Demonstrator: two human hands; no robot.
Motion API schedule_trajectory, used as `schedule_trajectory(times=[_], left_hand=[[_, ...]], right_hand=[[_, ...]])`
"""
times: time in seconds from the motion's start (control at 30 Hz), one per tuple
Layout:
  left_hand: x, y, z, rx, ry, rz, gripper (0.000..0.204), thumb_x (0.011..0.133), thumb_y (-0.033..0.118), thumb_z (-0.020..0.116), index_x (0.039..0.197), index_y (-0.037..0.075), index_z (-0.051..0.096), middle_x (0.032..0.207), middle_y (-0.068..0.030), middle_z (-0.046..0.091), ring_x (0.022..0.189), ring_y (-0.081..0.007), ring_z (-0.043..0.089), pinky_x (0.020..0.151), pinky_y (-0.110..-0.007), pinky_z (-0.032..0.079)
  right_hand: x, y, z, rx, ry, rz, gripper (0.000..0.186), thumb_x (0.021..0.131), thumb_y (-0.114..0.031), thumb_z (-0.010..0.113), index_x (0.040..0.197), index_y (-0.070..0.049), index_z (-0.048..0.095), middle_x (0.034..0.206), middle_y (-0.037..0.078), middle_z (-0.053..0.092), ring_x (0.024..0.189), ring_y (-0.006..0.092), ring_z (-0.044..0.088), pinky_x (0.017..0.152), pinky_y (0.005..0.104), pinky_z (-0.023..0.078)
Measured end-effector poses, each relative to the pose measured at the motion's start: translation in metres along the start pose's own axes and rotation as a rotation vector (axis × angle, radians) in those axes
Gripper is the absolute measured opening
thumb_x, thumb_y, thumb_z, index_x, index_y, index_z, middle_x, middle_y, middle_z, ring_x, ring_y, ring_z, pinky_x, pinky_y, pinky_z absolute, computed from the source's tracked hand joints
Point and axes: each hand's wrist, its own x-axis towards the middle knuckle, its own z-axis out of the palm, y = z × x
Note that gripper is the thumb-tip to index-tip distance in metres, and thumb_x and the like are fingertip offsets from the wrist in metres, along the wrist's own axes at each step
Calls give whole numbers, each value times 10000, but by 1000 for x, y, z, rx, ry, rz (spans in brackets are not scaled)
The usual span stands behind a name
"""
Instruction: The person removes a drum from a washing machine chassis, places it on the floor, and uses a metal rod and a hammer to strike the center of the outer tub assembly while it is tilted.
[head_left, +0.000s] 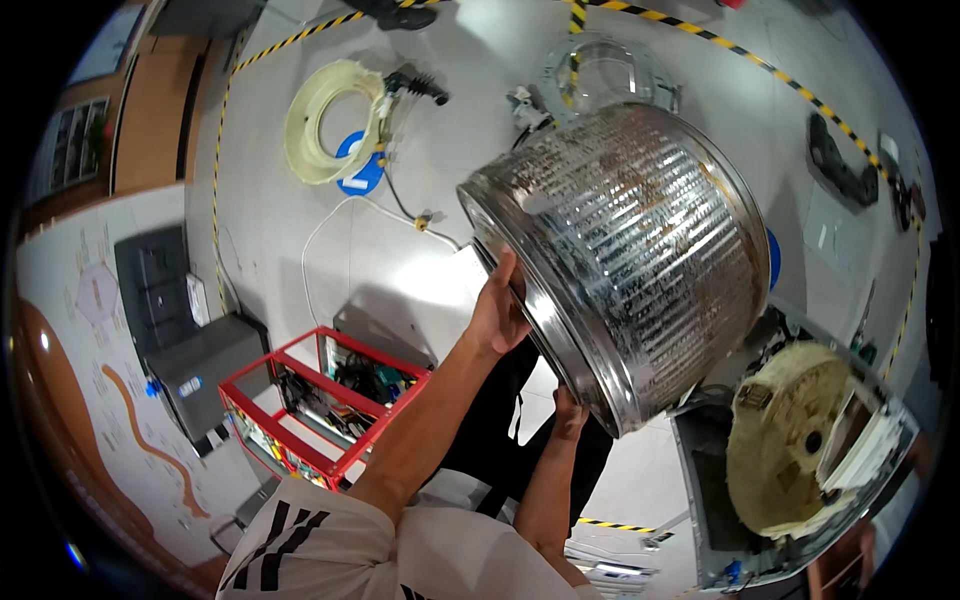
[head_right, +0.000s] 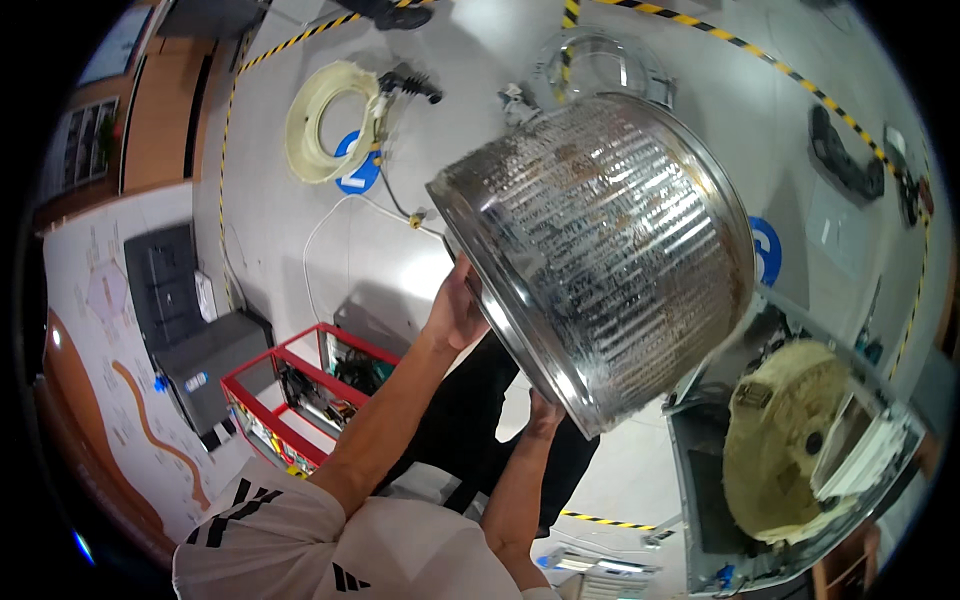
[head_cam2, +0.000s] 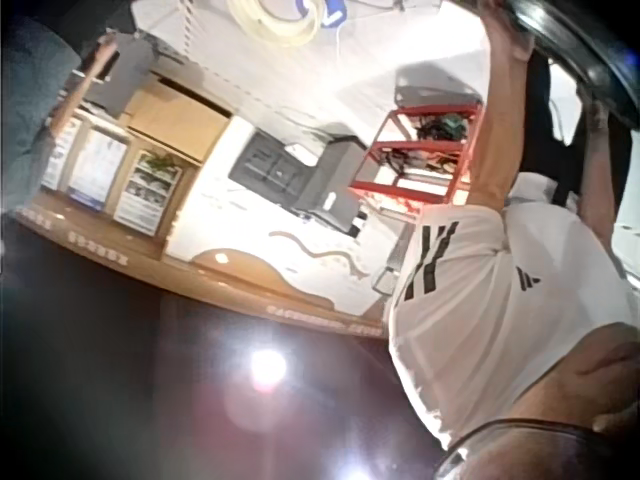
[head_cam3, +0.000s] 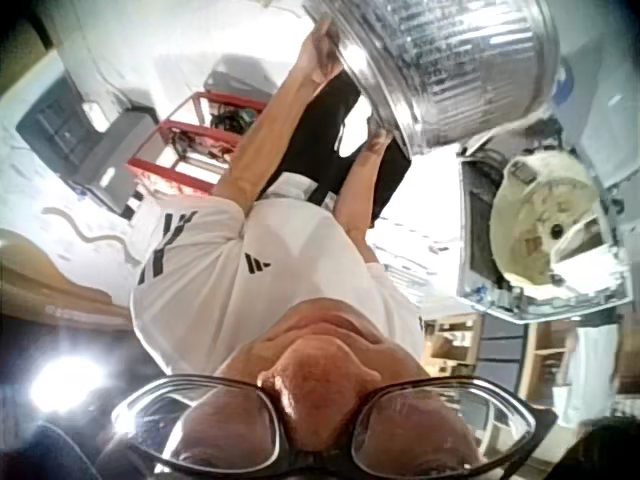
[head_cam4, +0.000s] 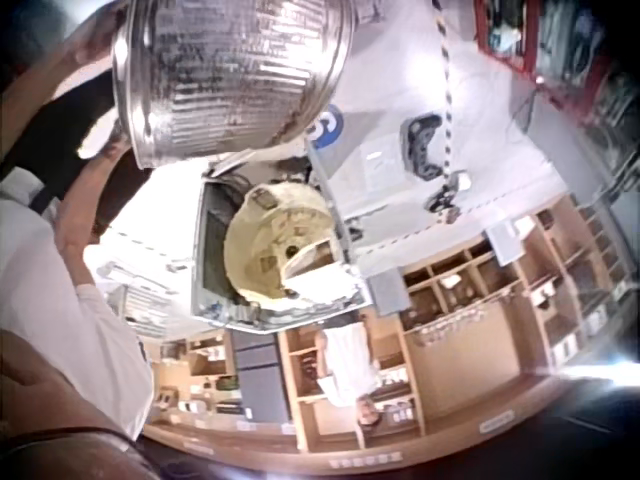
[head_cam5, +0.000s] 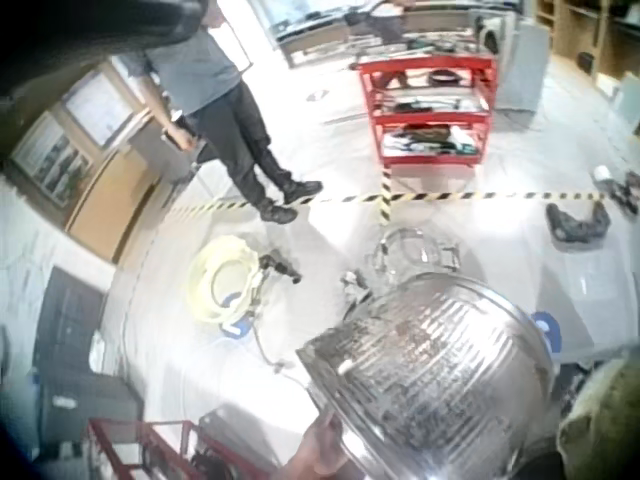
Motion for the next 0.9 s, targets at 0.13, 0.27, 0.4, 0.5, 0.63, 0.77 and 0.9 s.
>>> schedule_trajectory(times=[0.13, 0.27, 0.4, 0.5, 0.63, 0.77, 0.9], left_hand=[[7, 67, 8, -79, 86, 135, 468, 975, 431, 364, 1305, 110, 449, 1259, -41, 529, 1140, -232, 515, 985, -449, 399], [0, 111, -8, -157, 110, 305, 441, 976, 406, 372, 1301, 122, 460, 1303, -25, 490, 1172, -250, 494, 1015, -486, 374], [-17, 142, -11, -192, 244, 393, 457, 974, 427, 350, 1268, 108, 491, 1271, -73, 530, 1147, -280, 514, 981, -488, 404], [-26, 152, -14, -242, 256, 476, 430, 976, 378, 330, 1226, 82, 516, 1193, -110, 583, 1086, -305, 556, 954, -499, 424], [-37, 159, 1, -278, 344, 486, 449, 985, 400, 327, 1225, 61, 497, 1219, -83, 558, 1093, -276, 535, 969, -439, 406], [-35, 160, 10, -199, 303, 558, 445, 984, 398, 333, 1262, 80, 473, 1249, -69, 542, 1115, -266, 523, 969, -427, 403], [-31, 158, 15, -304, 480, 538, 419, 982, 386, 327, 1245, 107, 495, 1200, -35, 569, 1093, -255, 531, 960, -440, 406]], right_hand=[[77, 45, 17, 678, 798, 67, 128, 888, -167, 544, 861, -80, 634, 936, 11, 615, 927, 178, 515, 806, 382, 398], [108, 107, 35, 948, 1030, -62, 147, 895, -162, 524, 994, -110, 620, 1013, 14, 584, 848, 171, 461, 691, 332, 317], [115, 142, 26, 848, 793, 411, 351, 915, -232, 516, 1216, -55, 553, 1355, 88, 467, 1281, 296, 374, 1092, 547, 225], [118, 157, 11, 1158, 895, 358, 399, 913, -281, 452, 1228, -52, 537, 1376, 95, 443, 1273, 277, 396, 1069, 484, 293], [123, 180, 49, 1372, 867, 351, 489, 921, -352, 401, 1311, -63, 455, 1370, 107, 450, 1267, 283, 407, 1062, 464, 314], [134, 183, 41, 170, 813, 516, 463, 925, -389, 443, 1268, -87, 511, 1329, 110, 493, 1231, 299, 443, 1017, 462, 363], [146, 202, 114, 29, 887, 573, 455, 905, -382, 476, 1240, -80, 534, 1277, 111, 539, 1173, 295, 497, 897, 452, 456]])
